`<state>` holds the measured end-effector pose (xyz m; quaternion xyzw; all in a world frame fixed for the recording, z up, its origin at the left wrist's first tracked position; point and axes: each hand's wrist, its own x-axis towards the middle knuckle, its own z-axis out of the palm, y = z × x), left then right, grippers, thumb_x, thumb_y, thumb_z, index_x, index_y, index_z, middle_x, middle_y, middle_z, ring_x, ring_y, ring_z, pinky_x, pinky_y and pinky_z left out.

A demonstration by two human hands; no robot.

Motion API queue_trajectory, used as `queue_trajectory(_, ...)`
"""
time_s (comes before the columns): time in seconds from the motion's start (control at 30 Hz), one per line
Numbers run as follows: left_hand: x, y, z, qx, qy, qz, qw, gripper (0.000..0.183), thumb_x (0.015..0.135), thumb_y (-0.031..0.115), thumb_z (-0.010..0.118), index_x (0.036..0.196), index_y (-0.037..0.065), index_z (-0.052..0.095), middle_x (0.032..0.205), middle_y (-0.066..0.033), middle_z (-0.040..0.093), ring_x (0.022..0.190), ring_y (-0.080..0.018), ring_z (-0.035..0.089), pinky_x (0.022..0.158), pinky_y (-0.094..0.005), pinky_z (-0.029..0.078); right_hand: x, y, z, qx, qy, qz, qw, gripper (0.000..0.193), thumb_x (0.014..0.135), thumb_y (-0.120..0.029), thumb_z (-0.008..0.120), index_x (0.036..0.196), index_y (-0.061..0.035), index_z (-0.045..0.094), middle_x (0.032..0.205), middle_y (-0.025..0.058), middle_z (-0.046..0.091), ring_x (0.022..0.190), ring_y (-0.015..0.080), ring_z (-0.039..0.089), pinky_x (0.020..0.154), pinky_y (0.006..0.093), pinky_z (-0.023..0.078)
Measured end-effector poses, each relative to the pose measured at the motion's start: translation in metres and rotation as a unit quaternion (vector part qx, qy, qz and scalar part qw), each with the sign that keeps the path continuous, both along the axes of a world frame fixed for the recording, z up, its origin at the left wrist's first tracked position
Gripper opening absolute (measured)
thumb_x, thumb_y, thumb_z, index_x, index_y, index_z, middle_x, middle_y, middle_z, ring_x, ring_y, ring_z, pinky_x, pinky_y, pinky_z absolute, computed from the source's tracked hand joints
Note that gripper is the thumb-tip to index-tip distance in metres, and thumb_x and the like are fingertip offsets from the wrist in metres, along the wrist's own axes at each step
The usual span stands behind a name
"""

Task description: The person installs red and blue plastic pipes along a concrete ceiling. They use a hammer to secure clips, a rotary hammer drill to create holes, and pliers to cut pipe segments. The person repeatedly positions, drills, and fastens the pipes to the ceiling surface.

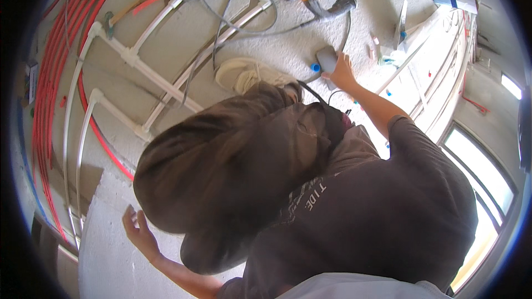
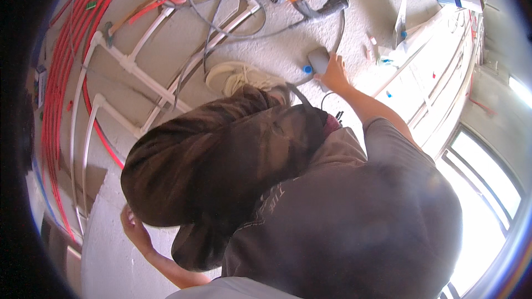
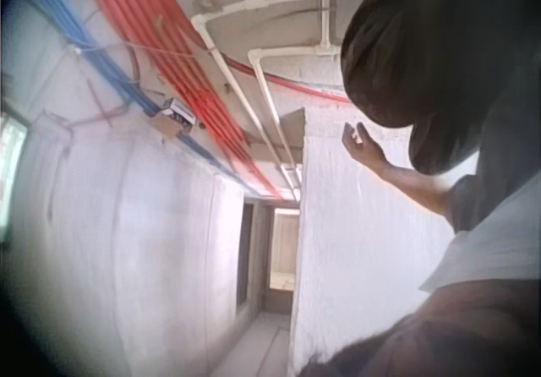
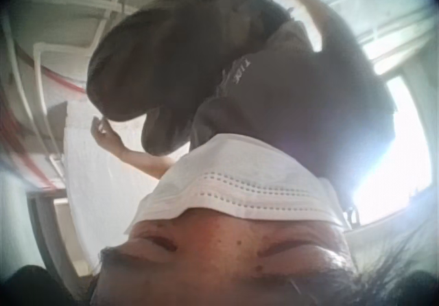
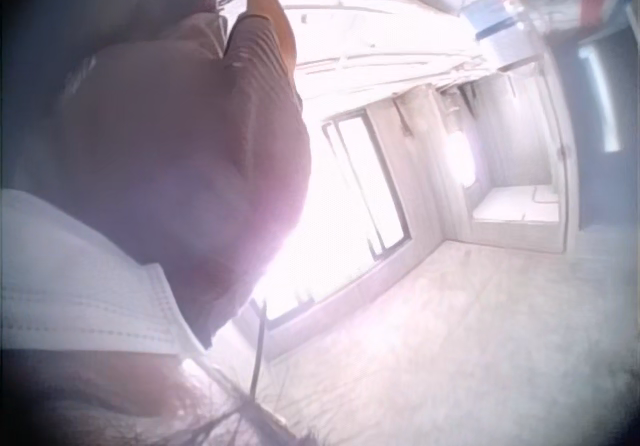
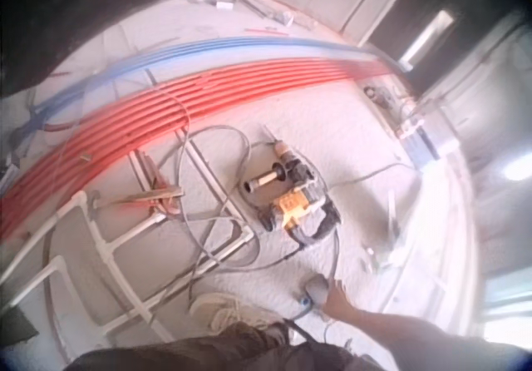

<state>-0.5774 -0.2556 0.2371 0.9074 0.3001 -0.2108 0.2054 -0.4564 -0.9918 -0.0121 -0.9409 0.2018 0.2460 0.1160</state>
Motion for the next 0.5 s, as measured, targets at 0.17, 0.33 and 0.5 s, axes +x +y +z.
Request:
queue_trajectory(0.17,0.047,-0.069,0.082,0.035,-0.188,-0.175,0.966,0.031,0.102,0.009,0.067,0.131,0.000,0.067,0.123,-0.0156,0.070,0.112,-0.0320,0.067,0.096,-0.0418,0.054,0.003,-0.019,0.004,0.066,-0.021,-0.013,0.998,0.066,0.074,-0.029,0.093,0.127,-0.0002,0.066,0.122,0.0251,0.064,0.113,0.0415,0.066,0.100,0.0471,0.052)
queue_trajectory(0.33,0.058,-0.172,0.115,-0.181,-0.309,-0.331,0.873,0.036,0.082,0.005,0.081,0.117,0.002,0.073,0.090,-0.0108,0.067,0.077,-0.0290,0.061,0.070,-0.0410,0.049,0.031,0.029,0.091,0.129,-0.081,0.145,0.978,0.033,0.086,-0.021,0.085,0.110,-0.0045,0.071,0.098,0.0082,0.065,0.090,0.0230,0.064,0.080,0.0379,0.050)
queue_trajectory(0.5,0.029,-0.256,0.090,-0.272,-0.254,-0.458,0.807,0.037,0.085,0.017,0.080,0.118,0.004,0.067,0.105,-0.0112,0.067,0.090,-0.0340,0.068,0.079,-0.0426,0.053,0.046,0.125,0.209,0.507,-0.112,0.139,0.843,0.034,0.091,-0.026,0.084,0.113,-0.0033,0.070,0.095,0.0004,0.064,0.082,0.0158,0.061,0.077,0.0334,0.050)
